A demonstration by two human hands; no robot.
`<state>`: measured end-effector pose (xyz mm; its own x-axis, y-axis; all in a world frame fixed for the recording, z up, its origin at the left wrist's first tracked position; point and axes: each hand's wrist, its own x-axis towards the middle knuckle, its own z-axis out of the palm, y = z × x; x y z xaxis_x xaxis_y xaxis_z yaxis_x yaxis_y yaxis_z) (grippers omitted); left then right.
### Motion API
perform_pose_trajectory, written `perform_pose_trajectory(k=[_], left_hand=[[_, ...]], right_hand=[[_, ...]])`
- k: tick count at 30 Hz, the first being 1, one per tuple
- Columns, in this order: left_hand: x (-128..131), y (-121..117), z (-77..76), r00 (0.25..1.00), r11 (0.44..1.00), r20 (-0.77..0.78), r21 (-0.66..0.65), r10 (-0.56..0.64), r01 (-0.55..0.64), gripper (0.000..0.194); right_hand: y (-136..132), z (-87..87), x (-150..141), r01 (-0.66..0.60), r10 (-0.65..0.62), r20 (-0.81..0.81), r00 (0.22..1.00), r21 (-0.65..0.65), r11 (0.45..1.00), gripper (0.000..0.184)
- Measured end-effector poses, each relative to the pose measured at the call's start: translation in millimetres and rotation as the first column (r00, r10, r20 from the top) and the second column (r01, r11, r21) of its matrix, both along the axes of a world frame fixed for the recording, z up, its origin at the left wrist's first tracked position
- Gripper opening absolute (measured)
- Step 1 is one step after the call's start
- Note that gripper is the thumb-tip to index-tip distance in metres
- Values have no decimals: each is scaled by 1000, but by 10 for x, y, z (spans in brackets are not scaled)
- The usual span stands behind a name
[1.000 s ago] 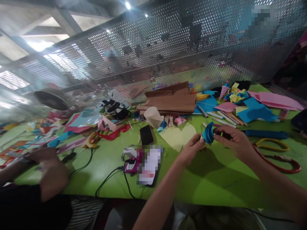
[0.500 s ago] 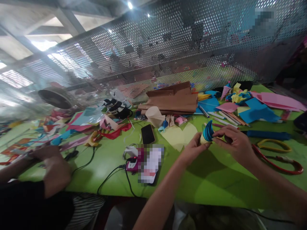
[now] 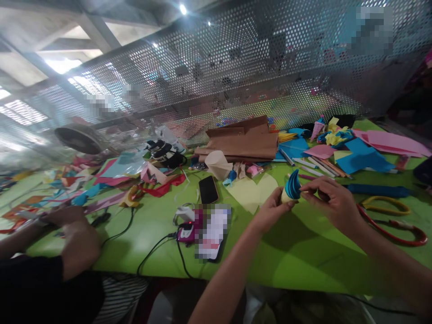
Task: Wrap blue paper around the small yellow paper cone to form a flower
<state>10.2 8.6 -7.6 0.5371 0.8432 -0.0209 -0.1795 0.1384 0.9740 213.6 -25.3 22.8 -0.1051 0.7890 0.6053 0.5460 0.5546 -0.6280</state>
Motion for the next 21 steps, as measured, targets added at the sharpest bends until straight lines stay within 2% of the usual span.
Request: perform_pose_trajectory(k=[6, 13, 21], left_hand=[[34, 13, -39, 999, 998, -31, 57, 37, -35, 55], [53, 5, -46, 993, 986, -100, 160, 54, -37, 55], [46, -2, -30, 999, 995, -32, 97, 16, -13, 53]], right_hand=[[-7, -40, -43, -8, 6, 26, 1000, 74, 997, 12], [19, -126, -52, 43, -43, 75, 996, 2, 999, 7], [-9, -90, -58, 33, -39, 139, 990, 45, 998, 7]])
